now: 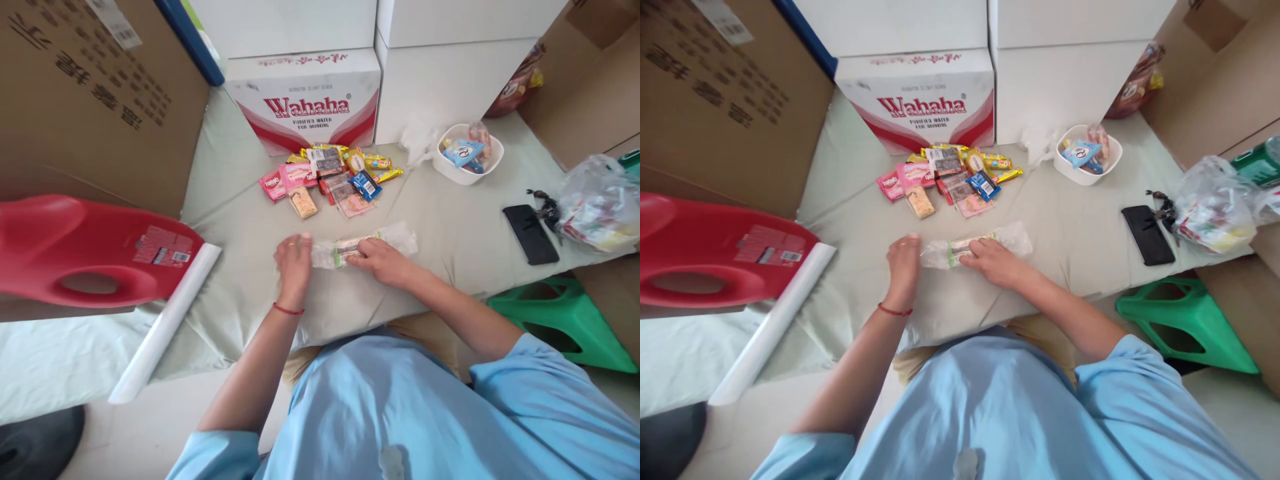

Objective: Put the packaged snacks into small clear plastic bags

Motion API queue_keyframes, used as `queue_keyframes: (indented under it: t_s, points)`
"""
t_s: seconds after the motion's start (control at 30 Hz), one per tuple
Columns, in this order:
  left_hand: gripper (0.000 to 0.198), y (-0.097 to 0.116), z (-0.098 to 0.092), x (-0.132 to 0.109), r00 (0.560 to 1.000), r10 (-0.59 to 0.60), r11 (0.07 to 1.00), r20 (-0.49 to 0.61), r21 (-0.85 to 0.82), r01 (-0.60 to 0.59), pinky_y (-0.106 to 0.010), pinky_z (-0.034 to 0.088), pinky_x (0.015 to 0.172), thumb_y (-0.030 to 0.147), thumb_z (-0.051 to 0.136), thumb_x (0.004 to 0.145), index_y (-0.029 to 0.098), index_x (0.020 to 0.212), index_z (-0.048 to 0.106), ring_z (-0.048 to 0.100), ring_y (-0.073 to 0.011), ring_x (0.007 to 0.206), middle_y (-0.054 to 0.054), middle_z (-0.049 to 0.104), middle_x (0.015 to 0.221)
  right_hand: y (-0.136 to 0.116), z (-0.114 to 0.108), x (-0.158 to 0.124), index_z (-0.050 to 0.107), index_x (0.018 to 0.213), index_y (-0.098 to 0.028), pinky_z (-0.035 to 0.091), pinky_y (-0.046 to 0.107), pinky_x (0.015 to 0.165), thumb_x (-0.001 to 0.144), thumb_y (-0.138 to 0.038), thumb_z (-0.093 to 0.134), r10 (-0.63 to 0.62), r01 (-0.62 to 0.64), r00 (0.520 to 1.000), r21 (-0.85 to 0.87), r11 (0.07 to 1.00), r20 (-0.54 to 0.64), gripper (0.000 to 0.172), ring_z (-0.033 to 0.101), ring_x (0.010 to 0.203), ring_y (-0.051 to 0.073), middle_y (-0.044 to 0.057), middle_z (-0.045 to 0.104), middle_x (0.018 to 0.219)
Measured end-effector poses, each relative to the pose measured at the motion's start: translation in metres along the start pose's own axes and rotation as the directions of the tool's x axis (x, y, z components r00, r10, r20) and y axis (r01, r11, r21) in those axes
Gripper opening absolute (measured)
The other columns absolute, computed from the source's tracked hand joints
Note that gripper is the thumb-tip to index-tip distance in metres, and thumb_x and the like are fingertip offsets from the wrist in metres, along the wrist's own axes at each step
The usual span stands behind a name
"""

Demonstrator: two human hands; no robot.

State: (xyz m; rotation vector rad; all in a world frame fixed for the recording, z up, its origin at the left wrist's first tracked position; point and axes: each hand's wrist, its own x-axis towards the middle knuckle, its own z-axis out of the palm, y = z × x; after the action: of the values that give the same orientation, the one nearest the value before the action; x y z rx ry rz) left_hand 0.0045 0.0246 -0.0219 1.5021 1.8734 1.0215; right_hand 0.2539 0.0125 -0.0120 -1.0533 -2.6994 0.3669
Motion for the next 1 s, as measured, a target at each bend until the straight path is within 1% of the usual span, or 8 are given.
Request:
queue_keyframes:
  t_s: [0.13,0.3,0.53,0.6,0.7,0.77,0.9,1.0]
  points:
    - [0.02,0.019,0.0,-0.014,0.997,0.0,0.993,0.074,0.121,-0.009,-0.043,0.048,0.102,0.035,0.074,0.077,0.022,0.075,0.058,0.062,-0.0274,0.106,-0.007,0.065,0.099,-0.002,0.001,-0.003,0.073,0.131,-0.023,0.036,0.035,0.084,0.11,-0.023,0.045,0.017,-0.016,1.0,0.03,0.999,-0.016,0.035,0.048,0.091,0.023,0.007,0.06,0.098]
    - [0.014,0.047,0.009,-0.033,0.99,0.015,1.0,0.14,-0.026,-0.011,-0.03,0.047,0.068,0.026,0.066,0.081,0.024,0.075,0.054,0.055,-0.0161,0.064,0.004,0.054,0.068,-0.006,0.01,-0.007,0.072,0.133,-0.025,0.041,0.038,0.087,0.107,-0.017,0.045,-0.006,0.008,0.999,0.046,0.999,-0.049,0.038,0.05,0.097,0.025,0.009,0.063,0.1]
    - [0.028,0.062,0.047,-0.06,0.871,0.376,0.874,0.318,0.192,-0.447,-0.043,0.054,0.1,0.019,0.05,0.095,0.015,0.111,0.073,0.066,-0.0278,0.11,-0.016,0.07,0.117,0.002,0.009,-0.029,0.076,0.113,-0.022,0.05,0.044,0.097,0.101,-0.018,0.048,0.015,0.048,0.98,0.308,0.95,-0.2,0.03,0.06,0.105,0.025,0.011,0.072,0.108]
    - [0.037,0.058,0.049,-0.071,0.825,0.433,0.784,0.364,0.299,-0.544,-0.046,0.052,0.103,0.02,0.053,0.095,0.011,0.127,0.069,0.063,-0.0322,0.121,-0.02,0.067,0.132,0.01,0.006,-0.039,0.073,0.122,-0.023,0.052,0.043,0.095,0.103,-0.024,0.046,0.282,-0.164,0.912,0.365,0.916,-0.298,0.032,0.063,0.101,0.025,0.011,0.071,0.109]
    - [0.055,0.052,0.05,-0.084,0.782,0.453,0.668,0.429,0.417,-0.616,-0.049,0.05,0.103,0.018,0.054,0.094,0.006,0.147,0.057,0.058,-0.0363,0.13,-0.023,0.06,0.151,0.023,0.007,-0.048,0.066,0.136,-0.019,0.051,0.05,0.101,0.1,-0.043,0.057,0.671,-0.599,0.602,0.312,0.738,-0.432,0.044,0.06,0.112,0.032,0.017,0.065,0.121]
    - [0.058,0.049,0.051,-0.088,0.771,0.448,0.63,0.453,0.452,-0.631,-0.048,0.049,0.102,0.017,0.051,0.095,0.006,0.152,0.053,0.057,-0.036,0.132,-0.023,0.058,0.154,0.031,0.012,-0.048,0.066,0.134,-0.016,0.045,0.059,0.109,0.09,-0.051,0.07,0.744,-0.728,0.495,0.253,0.637,-0.448,0.056,0.051,0.127,0.039,0.023,0.058,0.137]
    - [0.055,0.046,0.053,-0.086,0.777,0.442,0.638,0.447,0.452,-0.623,-0.048,0.048,0.1,0.017,0.048,0.098,0.01,0.152,0.056,0.06,-0.0342,0.131,-0.022,0.06,0.153,0.04,0.014,-0.047,0.072,0.098,-0.021,0.037,0.058,0.118,0.086,-0.048,0.072,0.737,-0.66,0.547,0.337,0.671,-0.397,0.029,0.046,0.138,0.037,0.018,0.057,0.145]
    - [0.051,0.043,0.053,-0.084,0.784,0.477,0.678,0.397,0.402,-0.616,-0.055,0.041,0.114,0.016,0.045,0.1,0.014,0.15,0.059,0.056,-0.034,0.141,-0.02,0.064,0.151,0.037,0.001,-0.048,0.065,0.088,-0.023,0.05,0.047,0.101,0.087,-0.048,0.07,0.745,-0.469,0.573,0.609,0.639,-0.341,0.026,0.063,0.111,0.027,0.011,0.069,0.116]
